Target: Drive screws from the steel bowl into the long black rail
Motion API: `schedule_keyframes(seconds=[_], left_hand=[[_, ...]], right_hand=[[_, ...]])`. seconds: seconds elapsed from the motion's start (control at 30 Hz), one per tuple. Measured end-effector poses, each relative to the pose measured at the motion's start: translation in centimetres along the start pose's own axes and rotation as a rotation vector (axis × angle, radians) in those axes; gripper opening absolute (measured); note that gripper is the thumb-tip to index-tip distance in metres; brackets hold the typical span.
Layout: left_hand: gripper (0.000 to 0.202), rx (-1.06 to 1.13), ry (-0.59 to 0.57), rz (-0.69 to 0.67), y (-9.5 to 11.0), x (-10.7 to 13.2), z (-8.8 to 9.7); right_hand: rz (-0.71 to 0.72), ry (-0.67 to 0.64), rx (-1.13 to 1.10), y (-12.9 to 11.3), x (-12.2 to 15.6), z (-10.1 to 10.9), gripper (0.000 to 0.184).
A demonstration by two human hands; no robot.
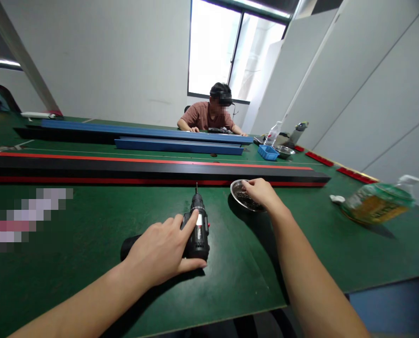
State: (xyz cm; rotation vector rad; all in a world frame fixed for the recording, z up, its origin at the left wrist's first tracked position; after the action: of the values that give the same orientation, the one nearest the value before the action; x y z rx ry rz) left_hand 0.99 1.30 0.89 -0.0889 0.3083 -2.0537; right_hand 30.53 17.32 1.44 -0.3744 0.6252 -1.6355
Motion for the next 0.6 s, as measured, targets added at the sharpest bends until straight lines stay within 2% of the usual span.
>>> schedule_keyframes(seconds=[0.27,0.43,0.6], left_hand=[[0.097,-0.011,-0.004,0.004,0.03,0.11,0.24],[0.098,-0.011,-0.01,0.008,0.0,0.11,0.35],[0.098,-0.011,-0.017,0.008,0.02,0.14,0.38]], right_hand=[[0.033,-0.268,0.112,0.6,0.63,-0.56,0.019],[0.069,-0.29,0.171,0.6,0.51,-0.96,0.011],[0.07,-0.247,0.169,0.6,0.39,-0.9,0.011]])
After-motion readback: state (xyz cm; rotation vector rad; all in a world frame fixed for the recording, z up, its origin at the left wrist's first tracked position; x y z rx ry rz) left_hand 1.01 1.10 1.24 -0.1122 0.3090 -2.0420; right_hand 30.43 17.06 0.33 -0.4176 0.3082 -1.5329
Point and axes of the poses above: each hand's wrist, its own x-axis away from the middle knuckle, its own z-axis out of the back of the hand, y = z × x, the point moved 2 cm from there along -x, towards the middle knuckle, and after that the axes turned 12 degrees about -x, right-handed, at the moved point
